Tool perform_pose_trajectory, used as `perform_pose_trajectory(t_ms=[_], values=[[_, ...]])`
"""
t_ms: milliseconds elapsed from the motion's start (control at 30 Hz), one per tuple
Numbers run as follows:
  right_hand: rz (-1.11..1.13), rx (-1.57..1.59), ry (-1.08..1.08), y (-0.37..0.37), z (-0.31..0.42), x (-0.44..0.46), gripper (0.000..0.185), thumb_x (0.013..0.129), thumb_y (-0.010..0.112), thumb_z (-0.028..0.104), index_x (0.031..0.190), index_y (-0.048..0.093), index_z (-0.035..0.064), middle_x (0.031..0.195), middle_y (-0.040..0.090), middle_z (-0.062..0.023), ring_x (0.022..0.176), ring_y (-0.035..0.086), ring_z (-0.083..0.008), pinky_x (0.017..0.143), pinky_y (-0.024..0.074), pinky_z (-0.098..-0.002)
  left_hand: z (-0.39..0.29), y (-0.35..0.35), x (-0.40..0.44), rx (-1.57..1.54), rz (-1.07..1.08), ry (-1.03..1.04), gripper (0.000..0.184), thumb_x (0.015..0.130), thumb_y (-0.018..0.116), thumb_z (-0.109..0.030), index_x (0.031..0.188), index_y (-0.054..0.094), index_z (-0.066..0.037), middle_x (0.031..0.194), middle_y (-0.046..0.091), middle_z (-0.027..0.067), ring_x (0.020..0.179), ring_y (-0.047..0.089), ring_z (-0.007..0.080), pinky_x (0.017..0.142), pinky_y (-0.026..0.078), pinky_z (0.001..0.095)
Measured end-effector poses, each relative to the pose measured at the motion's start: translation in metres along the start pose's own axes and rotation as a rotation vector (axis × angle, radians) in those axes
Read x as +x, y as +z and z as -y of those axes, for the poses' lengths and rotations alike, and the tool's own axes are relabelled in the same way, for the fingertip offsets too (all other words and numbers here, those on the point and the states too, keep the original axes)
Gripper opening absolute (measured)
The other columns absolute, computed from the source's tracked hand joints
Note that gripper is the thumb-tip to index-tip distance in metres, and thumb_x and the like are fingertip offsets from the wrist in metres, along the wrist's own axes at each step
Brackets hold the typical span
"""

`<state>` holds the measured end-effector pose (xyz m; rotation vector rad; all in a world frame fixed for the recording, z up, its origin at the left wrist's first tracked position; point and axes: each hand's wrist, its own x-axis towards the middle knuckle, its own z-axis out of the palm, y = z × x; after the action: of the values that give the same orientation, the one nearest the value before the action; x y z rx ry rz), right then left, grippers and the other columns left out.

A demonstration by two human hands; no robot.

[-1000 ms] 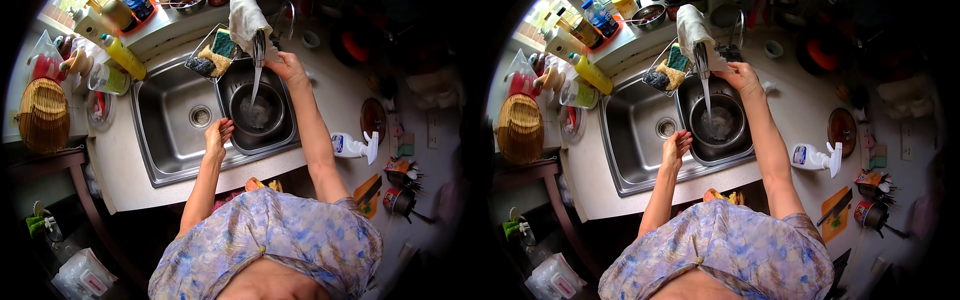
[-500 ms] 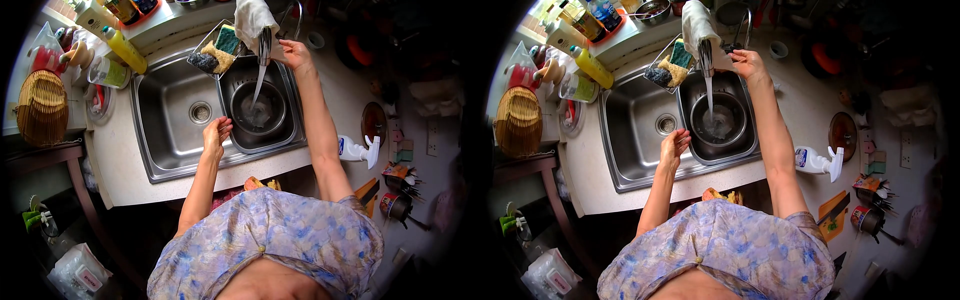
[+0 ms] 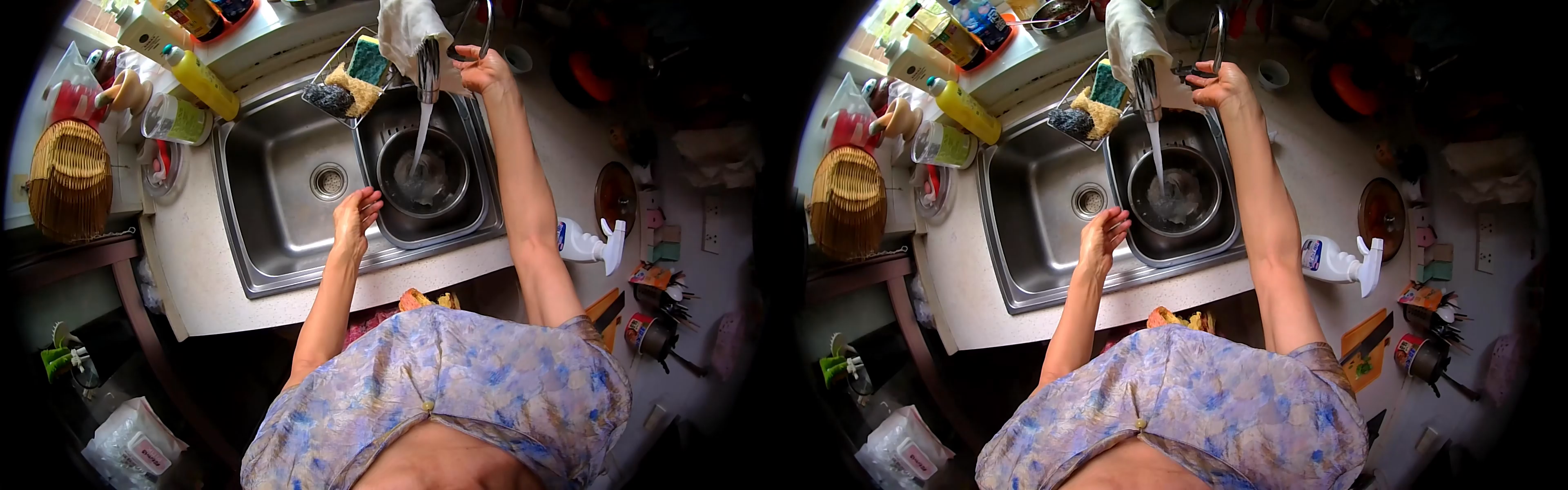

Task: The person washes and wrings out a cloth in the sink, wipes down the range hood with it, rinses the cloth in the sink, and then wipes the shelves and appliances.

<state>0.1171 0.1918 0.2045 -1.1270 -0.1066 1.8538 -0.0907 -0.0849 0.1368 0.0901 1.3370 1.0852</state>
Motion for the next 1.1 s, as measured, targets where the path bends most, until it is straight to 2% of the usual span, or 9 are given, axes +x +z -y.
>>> perform_pose_trajectory(t_ms=[133,167,233,400,500,600,700,833,1100], values=[[0.078,0.171,0.038,-0.03,-0.005,0.033,0.028,0.082,0.047,0.005,0.106,0.046,-0.0099,0.119,0.043,-0.0272,0.113,0.043,-0.0363,0.093,0.0374,-0.0487,0.0,0.006,-0.001,0.007,0.015,0.006,0.028,0.086,0.051,-0.026,0.102,0.056,-0.004,0.097,0.063,0.0092,0.083,0.061,0.0175,0.074,0.047,0.0276],[0.139,-0.536,-0.456,-0.032,-0.029,0.001,0.025,0.082,0.047,0.007,0.101,0.05,-0.0094,0.112,0.051,-0.0236,0.109,0.047,-0.0351,0.092,0.039,-0.0492,-0.001,0.009,-0.001,0.016,0.01,-0.004,0.028,0.087,0.049,-0.026,0.103,0.056,-0.004,0.097,0.063,0.0086,0.083,0.061,0.016,0.072,0.046,0.026],[0.16,-0.17,-0.27,-0.047,-0.064,-0.031,0.021,0.081,0.05,0.01,0.098,0.056,-0.0016,0.101,0.059,-0.0163,0.093,0.058,-0.0298,0.083,0.0471,-0.0419,-0.001,0.015,0.003,0.024,0.01,-0.012,0.028,0.088,0.047,-0.025,0.104,0.057,-0.004,0.097,0.063,0.0079,0.082,0.06,0.0145,0.071,0.045,0.0245],[-0.086,-1.857,-0.784,-0.108,-0.156,-0.049,0.031,0.068,0.068,0.026,0.087,0.064,0.0021,0.084,0.061,-0.0162,0.083,0.058,-0.0337,0.075,0.0467,-0.0399,0.016,0.032,0.023,-0.024,0.098,-0.077,0.045,0.085,0.053,-0.028,0.122,0.043,-0.003,0.124,0.045,0.0151,0.11,0.047,0.0264,0.091,0.038,0.0369],[-0.068,-2.03,-0.882,-0.145,-0.19,-0.017,0.027,0.065,0.066,0.023,0.081,0.064,0.0008,0.084,0.059,-0.017,0.086,0.055,-0.0348,0.077,0.045,-0.0414,0.024,0.052,0.034,-0.026,0.108,-0.134,0.055,0.085,0.054,-0.03,0.13,0.034,-0.004,0.128,0.04,0.0142,0.118,0.04,0.0267,0.098,0.03,0.0369],[0.01,-1.785,-0.757,-0.131,-0.172,-0.028,0.023,0.065,0.063,0.019,0.073,0.061,-0.0019,0.08,0.059,-0.0166,0.081,0.055,-0.0352,0.073,0.0438,-0.0414,0.046,0.05,0.069,0.124,0.085,-0.089,0.053,0.086,0.05,-0.02,0.133,0.03,-0.005,0.131,0.039,0.0124,0.117,0.039,0.023,0.098,0.028,0.0324],[0.198,-1.157,-0.38,-0.104,-0.132,-0.063,0.017,0.071,0.056,0.016,0.062,0.056,0.0007,0.064,0.054,-0.0047,0.068,0.056,-0.0167,0.059,0.0405,-0.0305,0.049,0.058,0.075,0.155,0.112,-0.02,0.054,0.084,0.047,-0.008,0.135,0.028,-0.006,0.132,0.038,0.0117,0.116,0.039,0.0212,0.098,0.028,0.0288],[0.226,-0.467,-0.125,-0.097,-0.115,-0.083,0.009,0.083,0.053,0.016,0.089,0.055,0.0102,0.081,0.057,0.0012,0.076,0.056,-0.0081,0.062,0.0488,-0.0266,0.047,0.063,0.087,0.278,0.223,0.011,0.055,0.082,0.04,0.002,0.135,0.028,-0.004,0.128,0.042,0.0122,0.115,0.041,0.0216,0.096,0.031,0.0282],[0.166,-0.907,-0.364,-0.135,-0.131,-0.055,0.042,0.08,0.059,0.016,0.114,0.043,-0.002,0.101,0.056,-0.0155,0.095,0.055,-0.0235,0.081,0.045,-0.0348,0.057,0.062,0.114,0.257,-0.005,0.155,0.019,0.081,0.047,-0.009,0.096,0.055,0.001,0.088,0.057,0.008,0.08,0.053,0.0157,0.071,0.043,0.0289]])
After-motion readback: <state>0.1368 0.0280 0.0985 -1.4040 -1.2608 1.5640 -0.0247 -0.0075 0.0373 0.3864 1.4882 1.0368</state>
